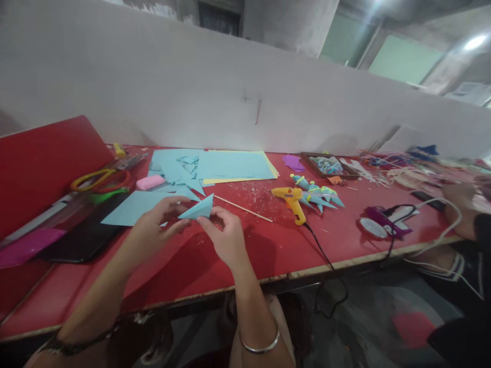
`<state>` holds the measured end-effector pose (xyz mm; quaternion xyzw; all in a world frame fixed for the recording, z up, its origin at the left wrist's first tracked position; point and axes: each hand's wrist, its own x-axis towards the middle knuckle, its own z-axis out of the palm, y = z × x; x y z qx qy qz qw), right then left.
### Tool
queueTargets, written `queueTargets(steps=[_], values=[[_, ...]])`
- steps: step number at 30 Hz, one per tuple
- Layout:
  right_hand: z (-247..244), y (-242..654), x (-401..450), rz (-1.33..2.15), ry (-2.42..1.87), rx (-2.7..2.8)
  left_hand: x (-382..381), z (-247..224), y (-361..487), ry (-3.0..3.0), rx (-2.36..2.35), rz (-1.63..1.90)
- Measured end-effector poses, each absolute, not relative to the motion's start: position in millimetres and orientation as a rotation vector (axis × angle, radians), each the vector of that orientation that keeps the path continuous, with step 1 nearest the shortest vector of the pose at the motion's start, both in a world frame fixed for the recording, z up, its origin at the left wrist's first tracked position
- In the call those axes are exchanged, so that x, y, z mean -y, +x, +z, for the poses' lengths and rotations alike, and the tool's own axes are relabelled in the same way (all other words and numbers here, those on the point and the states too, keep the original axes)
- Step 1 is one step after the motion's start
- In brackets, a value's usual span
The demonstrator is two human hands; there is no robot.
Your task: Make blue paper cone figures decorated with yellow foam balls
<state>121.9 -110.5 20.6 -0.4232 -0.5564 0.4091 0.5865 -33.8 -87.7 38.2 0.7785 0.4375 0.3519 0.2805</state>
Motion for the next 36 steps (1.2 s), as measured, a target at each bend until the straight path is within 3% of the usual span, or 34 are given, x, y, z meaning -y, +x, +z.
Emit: queueTargets(steps=[3,20,28,36], values=[[20.5,122.4,110.5,0.943,-0.982,1.304,88.0,37.9,-35.2,2.081,-1.19,1.067],[21.0,117.3,112.2,0.98,-0.954,1.178,90.3,37.1,-32.1,1.995,-1.122,1.053],[18.0,114.6,113.9,0.843,-1.019,1.336,91.7,41.7,-30.5,2.044,-1.196,0.754],[20.1,114.0,113.9,0.971,-1.015,1.247,92.2,38.8,-31.2,1.91,-1.212,0.649]])
